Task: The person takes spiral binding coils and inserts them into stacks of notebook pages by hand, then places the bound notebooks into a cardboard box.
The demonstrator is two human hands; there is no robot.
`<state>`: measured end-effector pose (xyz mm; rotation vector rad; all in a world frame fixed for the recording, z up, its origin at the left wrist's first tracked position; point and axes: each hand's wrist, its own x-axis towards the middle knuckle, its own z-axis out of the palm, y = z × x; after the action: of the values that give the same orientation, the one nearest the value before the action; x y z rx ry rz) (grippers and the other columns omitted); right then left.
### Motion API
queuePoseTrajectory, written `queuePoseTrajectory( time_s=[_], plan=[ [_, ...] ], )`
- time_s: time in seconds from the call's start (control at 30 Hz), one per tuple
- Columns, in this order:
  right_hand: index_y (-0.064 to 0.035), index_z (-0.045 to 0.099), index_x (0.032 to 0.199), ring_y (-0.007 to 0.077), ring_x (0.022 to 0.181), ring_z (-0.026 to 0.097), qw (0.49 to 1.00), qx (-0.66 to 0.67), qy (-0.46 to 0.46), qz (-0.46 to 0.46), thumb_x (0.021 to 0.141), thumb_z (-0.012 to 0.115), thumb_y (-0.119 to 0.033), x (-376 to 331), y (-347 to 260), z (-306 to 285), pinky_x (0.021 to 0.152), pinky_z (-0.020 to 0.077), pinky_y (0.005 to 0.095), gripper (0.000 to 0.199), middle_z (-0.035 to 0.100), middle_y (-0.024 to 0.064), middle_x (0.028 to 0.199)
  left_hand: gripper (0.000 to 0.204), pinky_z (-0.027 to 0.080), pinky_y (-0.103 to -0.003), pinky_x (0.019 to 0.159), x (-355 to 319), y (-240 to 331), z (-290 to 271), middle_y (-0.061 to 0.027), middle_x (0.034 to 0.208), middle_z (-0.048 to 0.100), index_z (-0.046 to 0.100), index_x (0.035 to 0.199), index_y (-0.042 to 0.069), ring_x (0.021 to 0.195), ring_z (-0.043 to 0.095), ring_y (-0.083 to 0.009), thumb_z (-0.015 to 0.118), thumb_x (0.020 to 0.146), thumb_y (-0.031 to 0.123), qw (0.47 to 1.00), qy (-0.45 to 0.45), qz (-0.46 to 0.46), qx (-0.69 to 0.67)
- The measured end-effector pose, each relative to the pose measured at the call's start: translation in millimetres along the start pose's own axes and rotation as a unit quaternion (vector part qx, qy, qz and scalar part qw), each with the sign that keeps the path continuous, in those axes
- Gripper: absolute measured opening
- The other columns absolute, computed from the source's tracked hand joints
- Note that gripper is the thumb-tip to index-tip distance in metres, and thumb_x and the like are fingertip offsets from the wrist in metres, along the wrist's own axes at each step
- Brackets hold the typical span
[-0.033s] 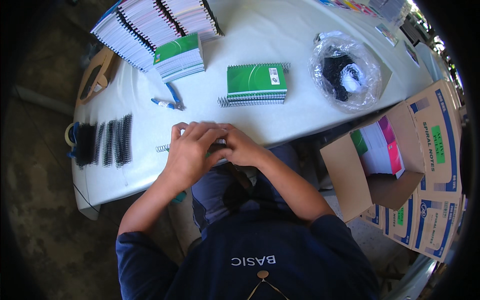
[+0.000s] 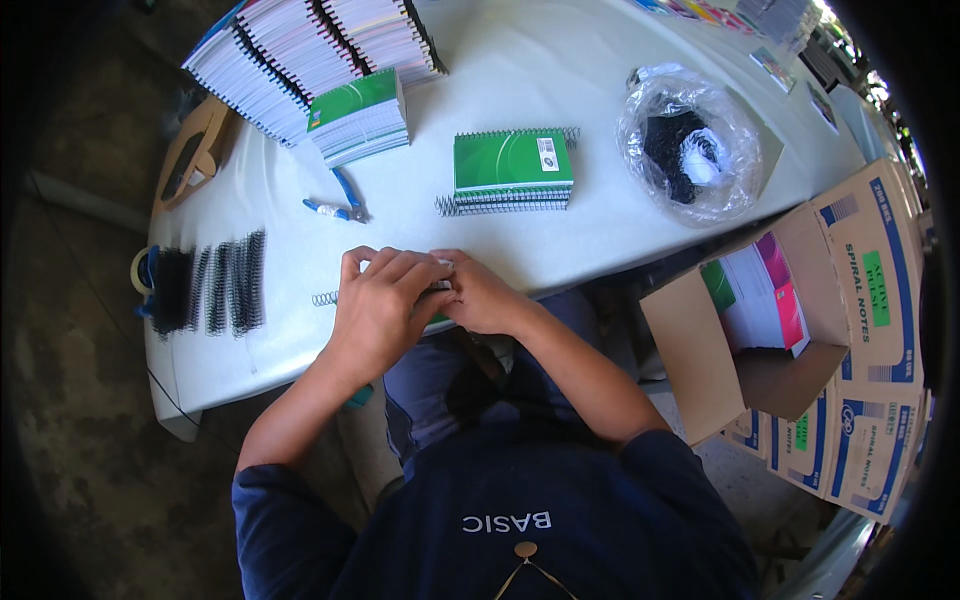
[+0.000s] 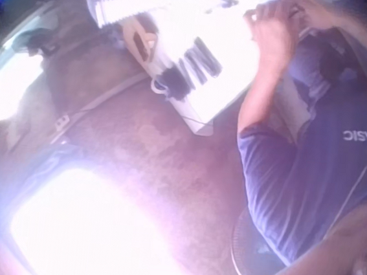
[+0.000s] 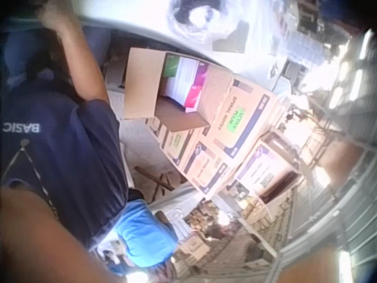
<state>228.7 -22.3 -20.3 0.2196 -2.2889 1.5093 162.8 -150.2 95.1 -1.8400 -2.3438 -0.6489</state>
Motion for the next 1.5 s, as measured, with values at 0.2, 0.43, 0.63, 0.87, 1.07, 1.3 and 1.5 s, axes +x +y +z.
queuePoseTrajectory(
  time_s=[0.2,0.43,0.63,0.87,1.07,1.3,1.5],
  plan=[
    [-0.0014,0.058,0.100,0.0355,0.103,0.054,0.989,0.053,-0.091,0.102,0.083,0.058,-0.012,3.2,-18.1,-11.6,0.090,0.0419,0.0417,0.020,0.063,0.0188,0.094,0.028,0.035,-0.038,0.085,5.1,2.1,-12.1,-0.0026,0.090,0.062,0.064,0.093,0.012,0.089,0.057,-0.0223,0.074,0.067,0.016,0.997,-0.064,-0.020,0.025],
    [-0.0057,0.054,0.099,0.0316,0.103,0.052,0.956,-0.130,0.247,-0.088,0.079,0.062,-0.010,16.3,-40.4,-124.3,0.093,0.0349,0.0418,0.022,0.058,0.0103,0.104,0.021,0.043,-0.036,0.067,76.5,-17.4,-16.4,-0.0059,0.083,0.062,0.062,0.081,0.009,0.076,0.058,-0.0257,0.076,0.066,0.016,0.980,0.193,0.039,0.014],
    [-0.0034,0.055,0.115,0.0295,0.127,0.039,0.945,-0.316,0.062,0.050,0.076,0.054,-0.002,-7.3,-2.4,-166.7,0.108,0.0240,0.0453,0.039,0.052,0.0127,0.127,0.041,0.046,-0.038,0.087,76.2,-51.1,92.5,-0.0119,0.112,0.059,0.061,0.111,0.007,0.104,0.055,-0.0286,0.072,0.075,0.022,0.986,0.153,0.056,-0.038],
    [-0.0013,0.041,0.134,0.0315,0.133,0.033,0.948,-0.247,0.180,-0.084,0.084,0.051,-0.006,15.4,-42.2,-108.0,0.110,0.0210,0.0438,0.052,0.041,0.0165,0.139,0.037,0.041,-0.041,0.092,98.9,-186.3,25.6,-0.0155,0.116,0.058,0.054,0.119,0.005,0.105,0.054,-0.0321,0.060,0.083,0.012,0.950,0.259,-0.053,0.168],
    [-0.0011,0.040,0.132,0.0305,0.126,0.041,0.762,0.615,0.111,0.170,0.093,0.048,-0.032,19.4,-39.1,-93.3,0.101,0.0367,0.0506,0.050,0.044,0.0190,0.133,0.020,0.041,-0.037,0.068,51.1,-110.9,5.6,-0.0037,0.077,0.064,0.064,0.100,0.009,0.071,0.059,-0.0234,0.061,0.081,0.012,0.960,0.160,0.027,0.227],
    [-0.0071,0.048,0.124,0.0200,0.104,0.056,0.739,0.588,0.007,0.328,0.093,0.048,-0.045,14.6,-37.0,-51.6,0.087,0.0467,0.0434,0.049,0.056,0.0074,0.113,0.016,0.044,-0.031,0.070,-33.0,-15.5,-5.8,-0.0078,0.087,0.068,0.067,0.095,0.009,0.074,0.064,-0.0197,0.065,0.079,0.011,0.999,0.048,-0.013,-0.005],
    [-0.0032,0.052,0.119,0.0172,0.098,0.058,0.727,0.596,0.031,0.340,0.092,0.056,-0.025,-5.7,-15.7,-21.5,0.084,0.0476,0.0331,0.035,0.059,0.0069,0.107,0.013,0.043,-0.032,0.066,-32.7,-71.2,-30.4,-0.0073,0.085,0.068,0.068,0.093,0.007,0.073,0.063,-0.0213,0.064,0.080,0.010,0.970,0.212,-0.112,0.032]
  ],
)
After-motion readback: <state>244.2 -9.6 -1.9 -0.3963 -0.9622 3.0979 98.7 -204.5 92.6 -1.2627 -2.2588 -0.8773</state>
